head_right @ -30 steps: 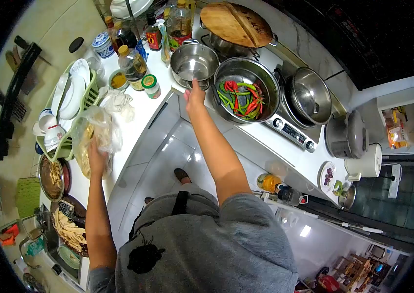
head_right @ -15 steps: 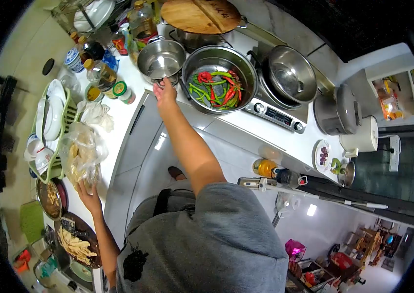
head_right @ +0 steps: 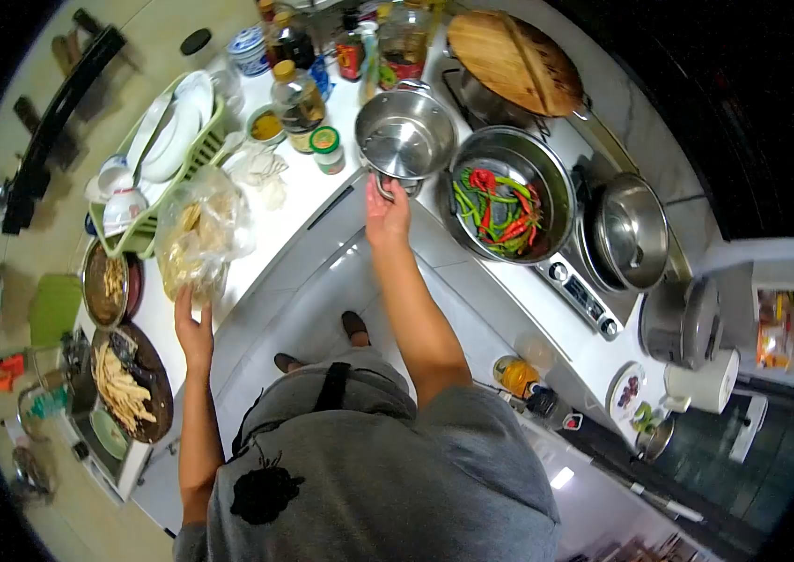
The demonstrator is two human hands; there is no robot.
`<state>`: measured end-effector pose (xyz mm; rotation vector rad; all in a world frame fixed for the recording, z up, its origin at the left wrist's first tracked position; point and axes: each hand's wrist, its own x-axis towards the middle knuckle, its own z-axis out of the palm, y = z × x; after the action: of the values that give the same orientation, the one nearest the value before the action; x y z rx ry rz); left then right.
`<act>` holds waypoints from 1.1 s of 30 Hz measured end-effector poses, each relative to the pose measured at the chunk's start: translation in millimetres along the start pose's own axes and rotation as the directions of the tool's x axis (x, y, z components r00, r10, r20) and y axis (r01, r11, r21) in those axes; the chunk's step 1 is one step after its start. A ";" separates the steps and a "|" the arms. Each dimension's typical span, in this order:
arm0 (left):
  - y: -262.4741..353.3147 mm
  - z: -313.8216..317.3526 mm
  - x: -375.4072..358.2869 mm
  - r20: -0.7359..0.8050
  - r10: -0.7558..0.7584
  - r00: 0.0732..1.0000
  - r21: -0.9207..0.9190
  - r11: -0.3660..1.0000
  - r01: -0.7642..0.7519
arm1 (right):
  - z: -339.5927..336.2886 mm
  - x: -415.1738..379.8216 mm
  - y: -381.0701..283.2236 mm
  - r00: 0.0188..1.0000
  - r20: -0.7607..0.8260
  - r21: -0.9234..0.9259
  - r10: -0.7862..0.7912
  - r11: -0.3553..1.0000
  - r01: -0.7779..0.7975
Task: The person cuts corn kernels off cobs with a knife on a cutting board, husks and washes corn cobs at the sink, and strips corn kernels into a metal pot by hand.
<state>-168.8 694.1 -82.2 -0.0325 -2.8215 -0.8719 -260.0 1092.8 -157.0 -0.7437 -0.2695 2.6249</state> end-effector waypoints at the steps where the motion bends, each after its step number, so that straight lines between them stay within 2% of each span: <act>1: 3.2 0.8 -2.6 0.008 -0.014 1.000 -0.040 0.999 0.014 | -4.9 -4.4 -1.2 0.999 0.035 -0.011 0.022 1.000 -0.021; 4: -6.1 -1.8 -12.8 -0.038 -0.078 0.996 -0.117 0.991 0.073 | -1.2 -34.8 -5.3 0.978 0.178 -0.053 0.113 0.993 -0.105; 5: -19.1 4.2 -17.5 -0.078 -0.092 0.993 -0.129 0.988 0.081 | -2.3 -42.2 -4.9 0.962 0.195 0.041 0.192 0.978 -0.204; 7: -26.3 2.8 -24.4 -0.103 -0.082 0.991 -0.127 0.990 0.068 | 1.6 -64.0 -2.5 0.970 0.165 -0.159 0.181 0.975 -0.155; 8: -24.7 2.1 -24.3 -0.144 -0.073 0.987 -0.106 0.993 0.058 | -4.5 -72.4 -1.4 0.942 0.242 -0.134 0.233 0.969 -0.206; 9: -6.8 -10.6 -23.0 -0.142 -0.118 0.983 -0.102 0.989 0.104 | -2.9 -85.4 0.5 0.945 0.219 -0.202 0.244 0.959 -0.201; 10: -1.3 -16.0 -25.4 -0.180 -0.135 0.974 -0.130 0.985 0.112 | -9.7 -94.3 1.4 0.918 0.284 -0.252 0.278 0.945 -0.209; 14: -7.5 -36.2 -35.4 -0.261 -0.150 0.954 -0.132 0.984 0.118 | -12.9 -135.7 2.2 0.888 0.308 -0.365 0.342 0.904 -0.222; 16: -19.2 -45.5 -40.1 -0.270 -0.185 0.945 -0.010 0.982 0.189 | -12.7 -149.8 10.0 0.874 0.325 -0.392 0.362 0.892 -0.224; 18: -39.3 -59.2 -48.2 -0.230 -0.219 0.948 0.068 0.968 0.240 | -12.3 -161.8 18.1 0.875 0.311 -0.416 0.372 0.881 -0.226; 21: -76.4 -85.8 -65.2 -0.200 -0.240 0.950 0.062 0.964 0.257 | -9.2 -177.3 38.6 0.865 0.328 -0.454 0.380 0.866 -0.209; 24: -118.4 -114.3 -99.8 -0.315 -0.179 0.932 -0.006 0.982 0.186 | -5.3 -210.3 62.8 0.860 0.345 -0.522 0.376 0.839 -0.157; 27: -176.4 -133.7 -148.9 -0.429 -0.166 0.888 0.007 0.982 0.187 | 2.6 -250.8 90.0 0.822 0.382 -0.581 0.422 0.802 -0.141; 30: -218.8 -165.2 -198.9 -0.452 -0.272 0.850 -0.074 0.961 0.268 | 0.7 -286.1 118.8 0.772 0.393 -0.620 0.500 0.764 -0.178; 33: -263.4 -190.5 -238.7 -0.466 -0.341 0.816 -0.081 0.935 0.344 | 4.1 -332.9 157.2 0.795 0.292 -0.647 0.532 0.722 -0.246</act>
<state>78.4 377.5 -118.9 0.6266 -2.3903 -0.7992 -53.3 809.4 -45.2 -0.3370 -1.2353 3.1491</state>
